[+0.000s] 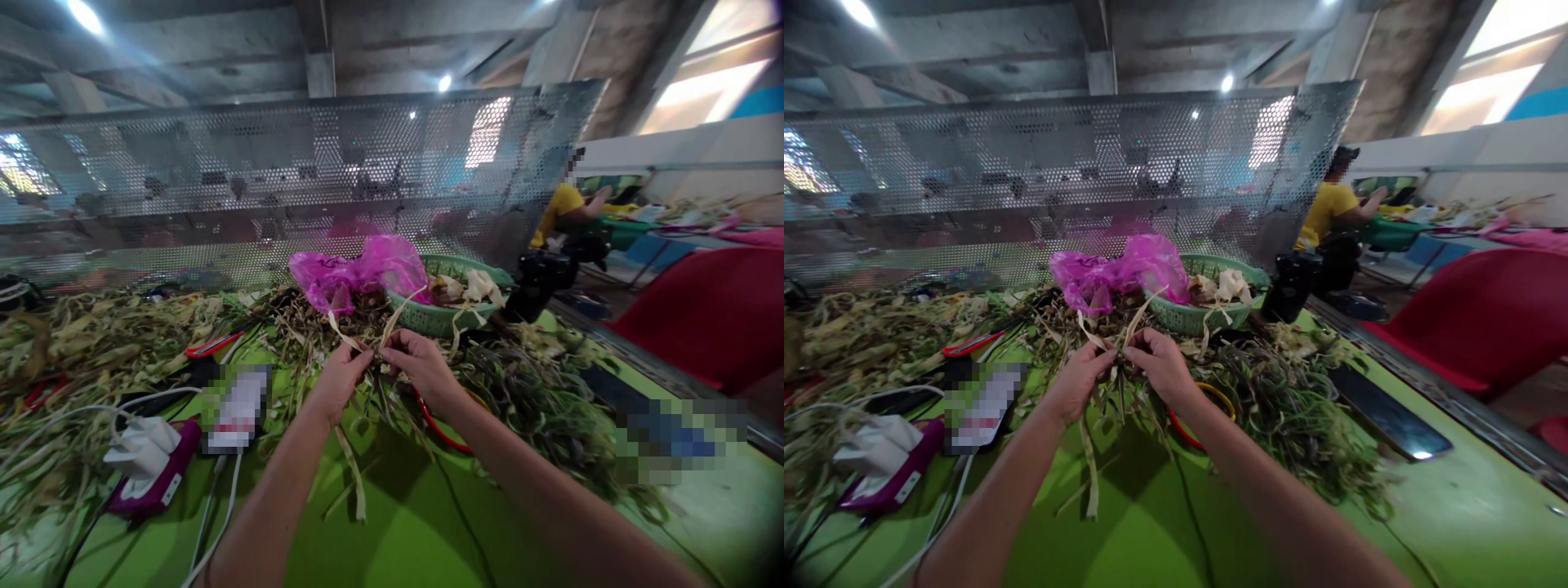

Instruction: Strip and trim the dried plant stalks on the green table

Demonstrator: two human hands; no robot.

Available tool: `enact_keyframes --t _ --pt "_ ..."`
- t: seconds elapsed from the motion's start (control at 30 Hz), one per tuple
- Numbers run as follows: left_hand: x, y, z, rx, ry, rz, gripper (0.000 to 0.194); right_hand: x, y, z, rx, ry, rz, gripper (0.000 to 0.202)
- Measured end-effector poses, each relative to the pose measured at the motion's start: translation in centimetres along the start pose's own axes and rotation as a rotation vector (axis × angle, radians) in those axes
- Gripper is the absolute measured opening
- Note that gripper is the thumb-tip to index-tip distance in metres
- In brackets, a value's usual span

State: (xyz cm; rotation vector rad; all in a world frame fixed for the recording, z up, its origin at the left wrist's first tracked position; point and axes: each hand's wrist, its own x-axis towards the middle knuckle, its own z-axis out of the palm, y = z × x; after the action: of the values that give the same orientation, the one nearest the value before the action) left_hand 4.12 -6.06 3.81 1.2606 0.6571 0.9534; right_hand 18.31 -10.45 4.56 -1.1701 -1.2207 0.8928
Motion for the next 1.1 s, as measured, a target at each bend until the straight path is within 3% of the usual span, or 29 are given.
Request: enact_keyframes --t 0.2,0.37,0.53,0.7,0.8,1.1 --pt "-0.1 0.2 -0.2 -0.033 -0.001 -0.107 0.03 0.2 -0.2 -0.3 -0.019 -0.038 -0.037 0.019" --pt "0.0 0.3 -0.1 -0.12 -0.051 -0.071 0.031 0.2 -0.2 -0.5 -0.08 0.017 -0.076 0.022" --pt "0.6 -0.3 -0.6 -0.19 0.075 -0.049 0.035 -0.1 -0.7 -0.8 -0.322 0.136 -0.218 0.016" --pt "0.9 -0.5 -1.1 -0.185 0.179 -0.025 0.031 -0.5 -0.9 -0.4 -0.499 -0.025 -0.219 0.018" --pt "0.9 -0.4 -0.9 -0.207 0.203 -0.02 0.029 -0.6 -1.0 -0.2 -0.581 -0.05 -0.261 0.012" --pt "0.7 -0.2 -0.1 -0.302 0.222 -0.011 0.025 -0.6 -1.7 -0.1 -0.583 -0.177 -0.293 0.013"
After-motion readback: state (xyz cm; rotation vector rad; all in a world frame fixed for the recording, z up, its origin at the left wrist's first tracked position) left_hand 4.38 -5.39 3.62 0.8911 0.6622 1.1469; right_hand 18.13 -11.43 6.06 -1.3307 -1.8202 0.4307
